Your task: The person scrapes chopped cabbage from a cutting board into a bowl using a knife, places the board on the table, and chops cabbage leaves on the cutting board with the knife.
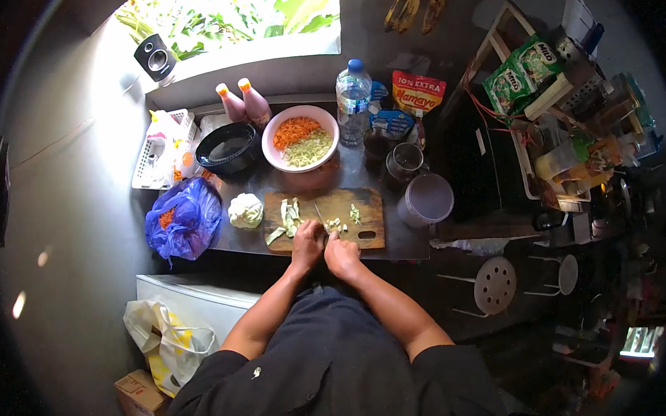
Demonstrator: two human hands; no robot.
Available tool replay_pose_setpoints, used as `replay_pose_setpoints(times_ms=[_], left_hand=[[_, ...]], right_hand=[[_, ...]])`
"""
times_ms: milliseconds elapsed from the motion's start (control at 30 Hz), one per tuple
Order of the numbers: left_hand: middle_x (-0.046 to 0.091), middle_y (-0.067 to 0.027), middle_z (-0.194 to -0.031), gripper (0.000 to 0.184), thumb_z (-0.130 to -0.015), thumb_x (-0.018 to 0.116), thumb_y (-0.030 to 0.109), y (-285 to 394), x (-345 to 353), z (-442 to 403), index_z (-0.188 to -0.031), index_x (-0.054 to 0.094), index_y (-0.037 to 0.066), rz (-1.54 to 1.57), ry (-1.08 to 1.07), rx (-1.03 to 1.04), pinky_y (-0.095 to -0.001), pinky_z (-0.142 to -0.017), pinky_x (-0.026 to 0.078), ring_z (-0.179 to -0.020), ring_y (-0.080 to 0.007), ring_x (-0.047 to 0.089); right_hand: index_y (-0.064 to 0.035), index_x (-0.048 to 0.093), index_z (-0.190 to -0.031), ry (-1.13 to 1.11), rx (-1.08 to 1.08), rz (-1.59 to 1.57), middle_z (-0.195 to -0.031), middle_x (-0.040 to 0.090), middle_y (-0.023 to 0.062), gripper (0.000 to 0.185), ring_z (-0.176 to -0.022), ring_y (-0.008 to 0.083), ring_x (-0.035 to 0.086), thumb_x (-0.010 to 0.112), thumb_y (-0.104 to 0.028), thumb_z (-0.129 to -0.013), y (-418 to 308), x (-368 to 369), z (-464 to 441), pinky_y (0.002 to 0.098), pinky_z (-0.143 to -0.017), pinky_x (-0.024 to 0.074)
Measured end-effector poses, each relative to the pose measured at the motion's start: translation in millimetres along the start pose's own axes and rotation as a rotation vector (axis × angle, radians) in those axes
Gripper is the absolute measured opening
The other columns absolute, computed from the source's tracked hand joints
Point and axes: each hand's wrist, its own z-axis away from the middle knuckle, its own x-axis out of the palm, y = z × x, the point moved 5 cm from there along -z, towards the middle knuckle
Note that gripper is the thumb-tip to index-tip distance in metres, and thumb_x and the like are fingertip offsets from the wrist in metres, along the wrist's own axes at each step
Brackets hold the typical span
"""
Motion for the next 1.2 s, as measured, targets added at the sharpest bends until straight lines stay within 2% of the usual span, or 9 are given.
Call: replay_pose_setpoints(times_ms=[233, 333, 433, 733, 800, 900, 967, 1067, 1200], left_hand=[[0.062, -0.0137, -0.089, 0.003, -0.082, 0.066, 0.004, 11, -10, 0, -0.085, 0.066, 0.003, -0.09, 0.072, 0.11, -0.0433, -0.078, 0.049, -0.087, -0.036, 0.058], [0.062, -0.0117, -0.088, 0.003, -0.082, 0.068, 0.007, 10, -9, 3, -0.081, 0.067, 0.005, -0.189, -0.007, 0.162, -0.0421, -0.079, 0.05, -0.088, -0.0329, 0.059], [0.064, -0.0103, -0.087, 0.004, -0.08, 0.07, 0.007, 4, -9, 4, -0.083, 0.068, 0.004, -0.135, -0.009, 0.128, -0.042, -0.078, 0.05, -0.089, -0.0325, 0.059], [0.065, -0.0154, -0.089, 0.011, -0.081, 0.071, 0.006, -7, -12, -2, -0.091, 0.068, 0.002, 0.001, -0.033, 0.052, -0.0447, -0.076, 0.051, -0.087, -0.0369, 0.063], [0.065, -0.0153, -0.089, 0.01, -0.081, 0.071, 0.006, -6, -16, -4, -0.091, 0.068, 0.002, 0.013, -0.05, 0.056, -0.0446, -0.076, 0.051, -0.086, -0.0369, 0.063], [0.065, -0.0153, -0.089, 0.01, -0.081, 0.07, 0.005, -3, -17, -2, -0.091, 0.068, 0.002, 0.032, -0.056, 0.079, -0.0443, -0.076, 0.052, -0.086, -0.0369, 0.063], [0.065, -0.0153, -0.09, 0.01, -0.081, 0.07, 0.005, -2, -17, -5, -0.091, 0.069, 0.002, 0.028, -0.036, 0.097, -0.044, -0.076, 0.052, -0.086, -0.0369, 0.064], [0.066, -0.0148, -0.09, 0.011, -0.08, 0.07, 0.004, 0, -18, -3, -0.091, 0.069, 0.003, -0.027, -0.06, 0.124, -0.0437, -0.076, 0.052, -0.086, -0.0367, 0.064], [0.066, -0.0147, -0.088, 0.01, -0.079, 0.07, 0.004, -1, -14, -4, -0.09, 0.068, 0.003, -0.018, -0.055, 0.077, -0.044, -0.075, 0.052, -0.084, -0.0374, 0.064]], right_hand=[[0.0046, 0.05, -0.111, -0.007, -0.024, 0.059, -0.084, 0.072, 0.026, 0.023, -0.079, 0.0383, 0.073, 0.044, -0.012, -0.097, 0, 0, 1, 0.0498, -0.069, 0.0576], [0.0054, 0.05, -0.113, -0.016, -0.017, 0.117, -0.083, 0.072, 0.024, 0.025, -0.078, 0.0373, 0.073, 0.044, -0.012, -0.097, -9, -13, 11, 0.049, -0.068, 0.0575], [-0.0018, 0.05, -0.113, -0.043, 0.04, 0.201, -0.086, 0.074, 0.0196, 0.022, -0.08, 0.0341, 0.074, 0.044, -0.016, -0.098, -8, 4, 17, 0.0449, -0.069, 0.0583], [-0.0023, 0.051, -0.115, -0.121, 0.104, 0.189, -0.089, 0.074, 0.0204, 0.023, -0.081, 0.035, 0.074, 0.042, -0.016, -0.099, -18, -15, 14, 0.0471, -0.07, 0.0577], [0.0037, 0.047, -0.119, -0.161, 0.139, 0.169, -0.086, 0.073, 0.0226, 0.028, -0.082, 0.0372, 0.073, 0.049, -0.011, -0.095, -18, -8, 23, 0.0479, -0.069, 0.057], [0.0034, 0.047, -0.119, -0.13, 0.206, 0.128, -0.086, 0.073, 0.0224, 0.029, -0.082, 0.0373, 0.073, 0.05, -0.012, -0.094, -11, 9, 12, 0.0478, -0.07, 0.0571], [0.0032, 0.046, -0.119, -0.109, 0.156, 0.141, -0.087, 0.073, 0.0223, 0.03, -0.082, 0.0374, 0.073, 0.049, -0.012, -0.094, -9, 6, 5, 0.0476, -0.071, 0.0572], [0.0034, 0.046, -0.116, -0.107, 0.091, 0.122, -0.088, 0.073, 0.0233, 0.034, -0.083, 0.0368, 0.073, 0.058, -0.01, -0.088, -16, -13, 10, 0.0483, -0.071, 0.057], [0.0019, 0.047, -0.113, -0.124, 0.097, 0.098, -0.088, 0.073, 0.0231, 0.033, -0.081, 0.0348, 0.074, 0.061, -0.009, -0.086, -19, -2, 20, 0.0471, -0.071, 0.0577]])
